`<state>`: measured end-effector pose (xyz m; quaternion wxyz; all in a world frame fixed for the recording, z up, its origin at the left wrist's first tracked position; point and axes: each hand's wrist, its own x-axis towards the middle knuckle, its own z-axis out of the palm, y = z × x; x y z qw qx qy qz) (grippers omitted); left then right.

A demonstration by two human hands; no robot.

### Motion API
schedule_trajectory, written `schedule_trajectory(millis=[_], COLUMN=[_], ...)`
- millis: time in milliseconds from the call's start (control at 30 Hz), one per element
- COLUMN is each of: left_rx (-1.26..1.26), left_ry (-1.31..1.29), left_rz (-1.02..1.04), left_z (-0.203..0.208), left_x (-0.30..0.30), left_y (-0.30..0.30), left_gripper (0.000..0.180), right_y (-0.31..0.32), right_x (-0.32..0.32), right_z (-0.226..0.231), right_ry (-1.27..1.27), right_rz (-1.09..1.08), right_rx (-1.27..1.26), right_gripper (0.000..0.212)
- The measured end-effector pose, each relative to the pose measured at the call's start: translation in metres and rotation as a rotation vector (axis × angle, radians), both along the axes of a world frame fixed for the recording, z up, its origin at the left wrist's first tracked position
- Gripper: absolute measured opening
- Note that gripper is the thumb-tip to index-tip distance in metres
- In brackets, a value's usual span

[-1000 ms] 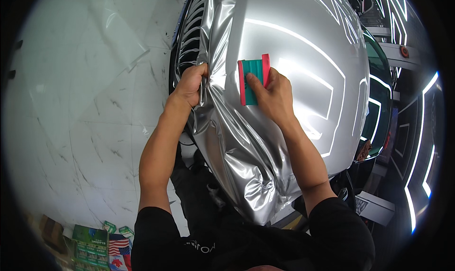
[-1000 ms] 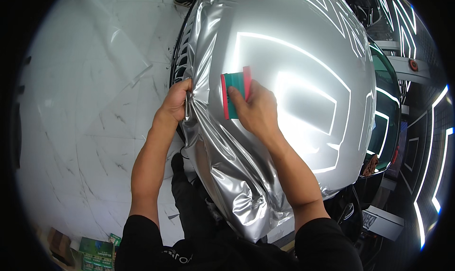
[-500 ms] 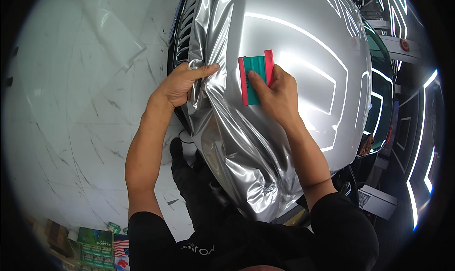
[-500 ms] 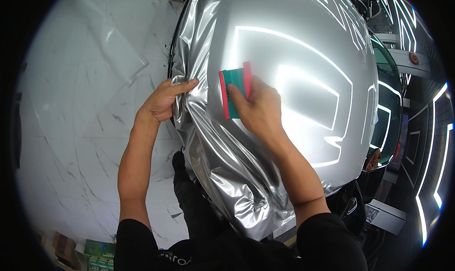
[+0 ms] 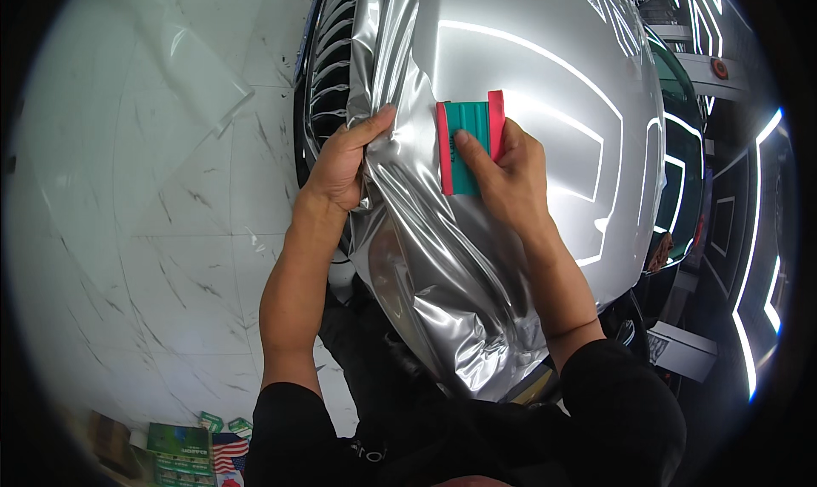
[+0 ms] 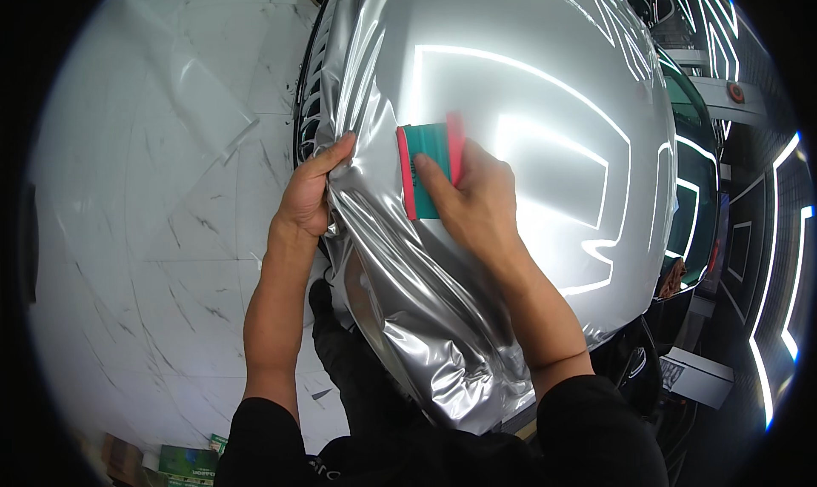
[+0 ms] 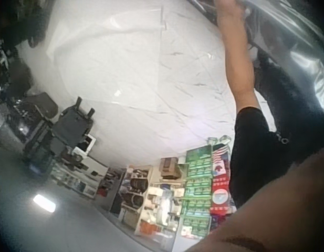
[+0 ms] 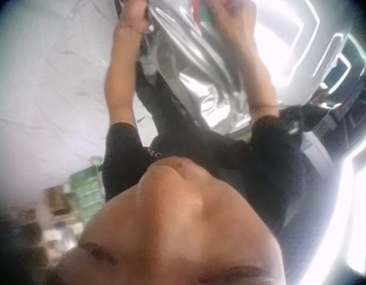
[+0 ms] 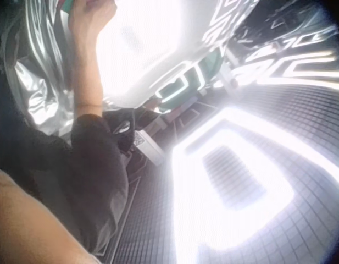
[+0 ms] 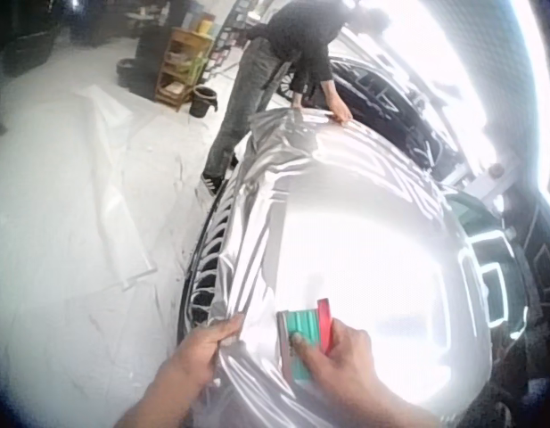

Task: The person applies a silver vinyl wrap to a car hood using a squeegee and heat gun. They smooth the film, heat and stretch it around curves, and trim excess material while a coworker assists on the opposite side.

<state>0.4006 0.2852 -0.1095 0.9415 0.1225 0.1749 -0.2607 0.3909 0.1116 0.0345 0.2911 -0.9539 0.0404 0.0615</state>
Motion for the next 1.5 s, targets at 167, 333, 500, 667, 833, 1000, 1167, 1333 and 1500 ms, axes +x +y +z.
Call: schedule_trajectory(millis=[167, 333, 500, 667, 833, 1000, 1167, 1333, 1500], left_rx=[0.020, 0.071, 0.189, 0.269, 0.387, 0.650, 0.712, 0.753, 0.741], left_ry=[-0.060, -0.130, -0.137, -0.133, -0.143, -0.182, -0.196, -0.203, -0.178], left_rz=[0.006, 0.040, 0.067, 0.066, 0.113, 0.088, 0.136, 0.150, 0.126], left_z=[-0.008, -0.016, -0.013, -0.013, -0.008, -0.021, -0.016, -0.023, -0.017], left_x=[-0.002, -0.003, -0.005, -0.004, -0.003, -0.003, -0.002, -0.002, -0.002], left_y=[-0.001, -0.003, -0.001, -0.004, -0.005, -0.008, -0.014, -0.011, -0.018], left_gripper=[0.027, 0.030, 0.034, 0.036, 0.039, 0.041, 0.050, 0.049, 0.051], right_y=[0.000, -0.014, -0.005, 0.011, 0.024, -0.009, 0.000, 0.022, -0.007], right_x=[0.002, -0.004, 0.006, -0.009, -0.010, 0.050, 0.055, 0.037, 0.102], right_z=[0.003, 0.008, 0.017, 0.003, 0.016, 0.044, 0.007, 0.026, 0.040], right_ry=[-0.005, -0.048, -0.029, -0.104, 0.136, -0.026, -0.193, 0.030, -0.070], right_rz=[0.030, -0.083, -0.035, 0.073, 0.175, 0.027, 0.167, 0.490, 0.261], right_rx=[-0.009, 0.156, -0.155, -0.242, -0.238, -0.209, -0.296, -0.481, -0.422], right_gripper=[0.032, 0.034, 0.035, 0.036, 0.033, 0.035, 0.041, 0.042, 0.042])
